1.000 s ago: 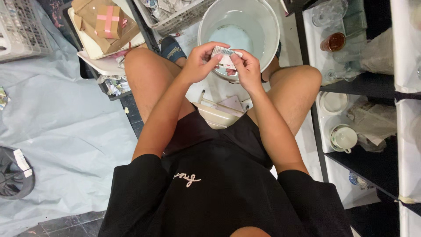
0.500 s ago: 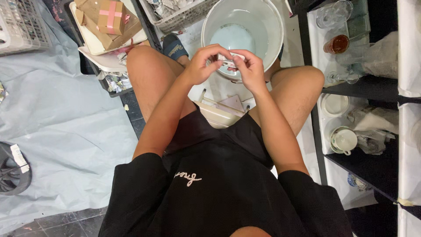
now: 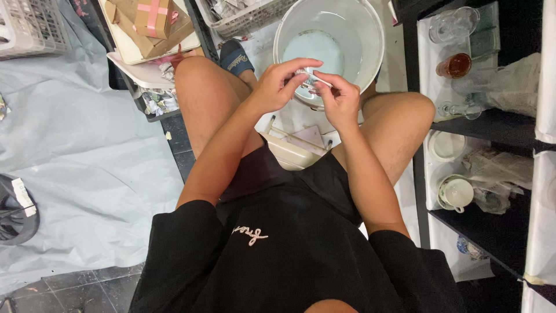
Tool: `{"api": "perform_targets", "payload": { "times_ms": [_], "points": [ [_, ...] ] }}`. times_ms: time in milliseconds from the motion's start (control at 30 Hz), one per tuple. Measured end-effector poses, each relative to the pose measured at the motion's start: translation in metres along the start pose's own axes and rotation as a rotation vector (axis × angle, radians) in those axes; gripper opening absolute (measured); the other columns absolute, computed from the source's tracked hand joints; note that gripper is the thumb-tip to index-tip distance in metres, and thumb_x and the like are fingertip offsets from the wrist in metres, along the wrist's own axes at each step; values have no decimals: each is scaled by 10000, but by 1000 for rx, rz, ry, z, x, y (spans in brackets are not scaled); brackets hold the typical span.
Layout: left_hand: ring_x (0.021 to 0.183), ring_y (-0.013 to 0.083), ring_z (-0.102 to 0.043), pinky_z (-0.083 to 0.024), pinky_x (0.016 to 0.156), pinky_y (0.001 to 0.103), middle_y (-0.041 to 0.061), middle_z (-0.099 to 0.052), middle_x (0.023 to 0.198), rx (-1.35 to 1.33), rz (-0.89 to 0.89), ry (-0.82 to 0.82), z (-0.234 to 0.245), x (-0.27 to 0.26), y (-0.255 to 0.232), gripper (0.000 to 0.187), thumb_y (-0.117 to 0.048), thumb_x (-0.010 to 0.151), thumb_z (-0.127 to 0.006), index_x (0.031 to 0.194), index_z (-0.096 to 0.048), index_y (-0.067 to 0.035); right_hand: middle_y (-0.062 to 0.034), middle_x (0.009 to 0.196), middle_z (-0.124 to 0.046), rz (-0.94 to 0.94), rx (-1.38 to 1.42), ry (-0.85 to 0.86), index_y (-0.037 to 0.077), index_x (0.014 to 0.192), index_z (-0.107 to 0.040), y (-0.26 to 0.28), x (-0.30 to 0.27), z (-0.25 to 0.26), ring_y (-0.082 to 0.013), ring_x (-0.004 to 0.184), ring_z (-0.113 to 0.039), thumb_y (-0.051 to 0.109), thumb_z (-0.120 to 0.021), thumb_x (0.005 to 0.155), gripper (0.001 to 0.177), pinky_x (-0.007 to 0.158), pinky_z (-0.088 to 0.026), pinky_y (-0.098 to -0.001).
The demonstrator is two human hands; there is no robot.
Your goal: The person sits cross-legged and repeatedly wraps individual glass cups and small bowls in newspaper. They fold the paper around each item, place the wrapped bundle into a white bucket, and continue with the next item from a nearby shelf.
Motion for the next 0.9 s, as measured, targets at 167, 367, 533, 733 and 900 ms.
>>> {"api": "perform_targets", "payload": {
  "times_ms": [167, 367, 533, 733, 900],
  "points": [
    [636, 116, -708, -493, 560, 265, 41, -718, 747, 104, 29, -10, 1, 2, 5, 105, -166, 1042, -657, 1058, -689, -67, -101, 1004, -780, 3, -112, -44, 7, 1205, -746, 0, -4, 3, -114, 828, -721, 10, -712, 1018, 190, 732, -577, -242],
    [568, 190, -665, -475, 539, 321, 65, -704, 710, 168, 40, 6, 7, -6, 2, 169, -217, 1014, -646, 973, -701, -63, -90, 1023, -781, 25, -198, 4, 21, 1186, -752, 16, -5, 1, -100, 857, -711, 21, -721, 1017, 172, 747, -584, -253],
    [564, 185, -644, -465, 536, 333, 72, -659, 680, 295, -1, -119, 18, -7, -11, 149, -219, 985, -703, 943, -703, -77, -86, 1037, -764, -69, -292, 207, 7, 1158, -725, 41, 22, -3, -138, 908, -713, 13, -705, 1019, 141, 800, -576, -289],
    [663, 97, -606, -476, 577, 255, 15, -683, 905, 56, 60, -243, 40, -6, -4, 325, -146, 998, -700, 1303, -590, -115, -159, 1131, -725, 276, -494, 172, -22, 1176, -698, 108, 92, -6, -239, 997, -713, -46, -709, 986, 192, 893, -565, -345],
    [719, 43, -544, -436, 628, 216, -25, -653, 959, -158, 159, -326, 46, -6, 11, 411, -115, 1048, -652, 1438, -521, -124, -185, 1201, -588, 795, -175, -170, 5, 1264, -515, 155, 151, -9, -280, 1004, -632, -47, -616, 1032, 258, 888, -561, -364]
  ]
}}
Point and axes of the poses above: each hand's wrist, its own x-axis towards the middle knuckle, its own z-axis out of the back of the hand, y = z × x, the point moved 4 cm from there along x, towards the middle knuckle
